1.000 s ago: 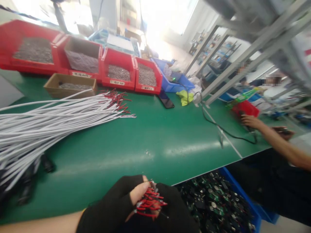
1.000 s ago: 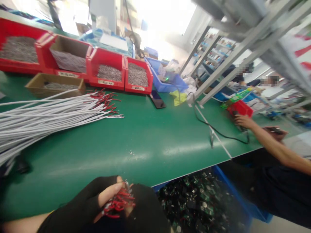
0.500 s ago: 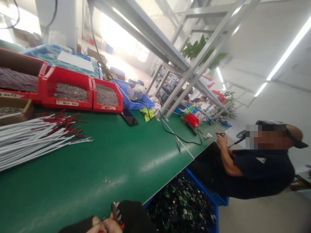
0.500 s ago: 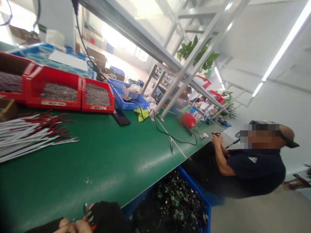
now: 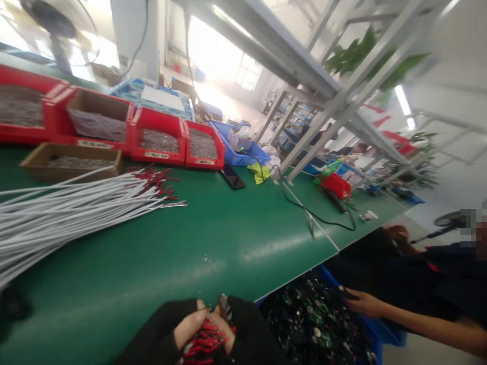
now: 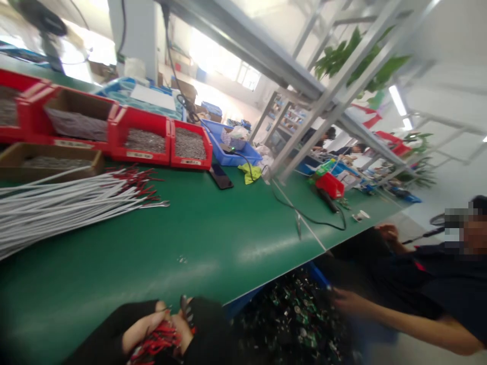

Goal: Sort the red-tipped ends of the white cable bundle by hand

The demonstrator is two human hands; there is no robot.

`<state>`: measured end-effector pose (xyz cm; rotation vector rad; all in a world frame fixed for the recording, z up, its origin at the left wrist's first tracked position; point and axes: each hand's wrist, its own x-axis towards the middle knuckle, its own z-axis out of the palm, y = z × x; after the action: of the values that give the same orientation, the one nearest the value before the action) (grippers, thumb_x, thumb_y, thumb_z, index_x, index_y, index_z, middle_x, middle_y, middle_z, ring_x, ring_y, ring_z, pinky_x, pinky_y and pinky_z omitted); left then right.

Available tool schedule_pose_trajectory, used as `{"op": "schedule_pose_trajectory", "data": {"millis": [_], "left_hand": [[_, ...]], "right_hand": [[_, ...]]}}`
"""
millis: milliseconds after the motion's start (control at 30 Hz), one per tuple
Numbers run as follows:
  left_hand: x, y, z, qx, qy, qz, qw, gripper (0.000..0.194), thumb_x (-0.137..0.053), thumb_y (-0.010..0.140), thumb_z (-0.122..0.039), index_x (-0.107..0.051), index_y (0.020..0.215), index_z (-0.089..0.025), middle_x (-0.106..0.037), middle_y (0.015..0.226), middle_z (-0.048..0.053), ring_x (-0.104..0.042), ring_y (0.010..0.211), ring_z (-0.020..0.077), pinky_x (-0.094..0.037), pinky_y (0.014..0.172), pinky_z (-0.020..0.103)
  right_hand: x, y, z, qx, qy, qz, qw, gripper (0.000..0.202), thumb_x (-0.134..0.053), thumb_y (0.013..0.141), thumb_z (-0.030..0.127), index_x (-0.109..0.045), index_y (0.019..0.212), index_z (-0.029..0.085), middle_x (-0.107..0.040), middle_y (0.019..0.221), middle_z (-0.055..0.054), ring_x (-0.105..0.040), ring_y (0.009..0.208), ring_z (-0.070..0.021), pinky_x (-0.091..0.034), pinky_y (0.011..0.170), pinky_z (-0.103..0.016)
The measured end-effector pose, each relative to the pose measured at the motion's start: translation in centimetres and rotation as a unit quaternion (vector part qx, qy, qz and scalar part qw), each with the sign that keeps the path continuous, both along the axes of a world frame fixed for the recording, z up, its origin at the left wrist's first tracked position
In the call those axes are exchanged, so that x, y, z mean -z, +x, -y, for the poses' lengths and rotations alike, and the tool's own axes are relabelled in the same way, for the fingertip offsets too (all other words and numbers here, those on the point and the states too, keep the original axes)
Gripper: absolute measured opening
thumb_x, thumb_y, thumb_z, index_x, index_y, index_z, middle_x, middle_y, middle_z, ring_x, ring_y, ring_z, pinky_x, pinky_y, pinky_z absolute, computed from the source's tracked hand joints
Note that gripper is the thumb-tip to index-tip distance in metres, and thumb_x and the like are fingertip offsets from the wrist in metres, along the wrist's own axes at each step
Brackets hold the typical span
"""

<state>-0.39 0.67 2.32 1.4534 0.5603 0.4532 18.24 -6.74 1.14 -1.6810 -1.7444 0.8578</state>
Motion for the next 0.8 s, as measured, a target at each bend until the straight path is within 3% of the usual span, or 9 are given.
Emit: {"op": "schedule_pose_trajectory", "data": {"millis": [133,267,467,533,667,800], "left_hand": [[-0.2,0.3,0.3,-0.004,-0.046,0.002,0.999,0.062,-0.039,0.094,-0.069,-0.069,0.079,-0.017,-0.064,0.074,0.006,-0.055,0.066,0.0194,-0.046,0.065,0.029],[0.2,0.4,0.5,-0.014,-0.064,0.031,0.997,0.058,-0.043,0.097,-0.061,-0.047,0.061,-0.016,-0.044,0.055,-0.001,-0.038,0.052,0.0119,-0.032,0.053,0.024],[0.0,0.2,0.6,-0.003,-0.076,0.002,0.997,0.055,-0.041,0.096,-0.061,-0.049,0.067,-0.015,-0.042,0.057,-0.001,-0.037,0.053,0.0124,-0.028,0.052,0.026],[-0.1,0.1,0.5,0.006,-0.077,-0.022,0.997,0.057,-0.039,0.096,-0.062,-0.052,0.069,-0.014,-0.043,0.058,0.0,-0.038,0.054,0.013,-0.028,0.052,0.026],[0.2,0.2,0.5,0.002,-0.086,-0.013,0.996,0.059,-0.039,0.096,-0.063,-0.055,0.071,-0.012,-0.044,0.059,0.001,-0.039,0.054,0.0132,-0.028,0.052,0.026],[0.4,0.3,0.6,-0.002,-0.098,0.012,0.995,0.056,-0.042,0.097,-0.061,-0.055,0.073,-0.012,-0.047,0.062,0.001,-0.039,0.056,0.0127,-0.03,0.054,0.025]], "right_hand": [[-0.1,0.1,0.1,-0.02,-0.016,-0.031,0.999,0.04,-0.047,0.097,0.056,-0.068,0.095,0.021,-0.069,0.089,-0.005,-0.066,0.082,-0.0102,-0.057,0.077,-0.021],[0.1,0.8,0.1,-0.03,-0.02,-0.017,0.999,0.041,-0.052,0.096,0.054,-0.067,0.101,0.016,-0.068,0.093,-0.005,-0.065,0.084,-0.0106,-0.057,0.079,-0.025],[1.1,1.5,0.7,-0.026,-0.009,0.025,0.999,0.035,-0.054,0.094,0.046,-0.07,0.106,0.017,-0.072,0.103,-0.007,-0.069,0.094,-0.0172,-0.06,0.085,-0.03],[1.3,1.7,1.1,-0.024,-0.005,0.035,0.999,0.029,-0.056,0.092,0.04,-0.072,0.11,0.024,-0.072,0.111,-0.007,-0.069,0.103,-0.0195,-0.059,0.09,-0.029],[1.6,1.9,1.6,-0.01,0.021,0.063,0.998,0.034,-0.056,0.087,0.03,-0.07,0.118,0.034,-0.072,0.116,-0.002,-0.07,0.107,-0.0191,-0.058,0.092,-0.025],[1.5,1.7,1.6,-0.007,0.034,0.078,0.996,0.036,-0.056,0.086,0.029,-0.07,0.119,0.034,-0.072,0.116,-0.002,-0.07,0.107,-0.0185,-0.058,0.091,-0.025]]}}
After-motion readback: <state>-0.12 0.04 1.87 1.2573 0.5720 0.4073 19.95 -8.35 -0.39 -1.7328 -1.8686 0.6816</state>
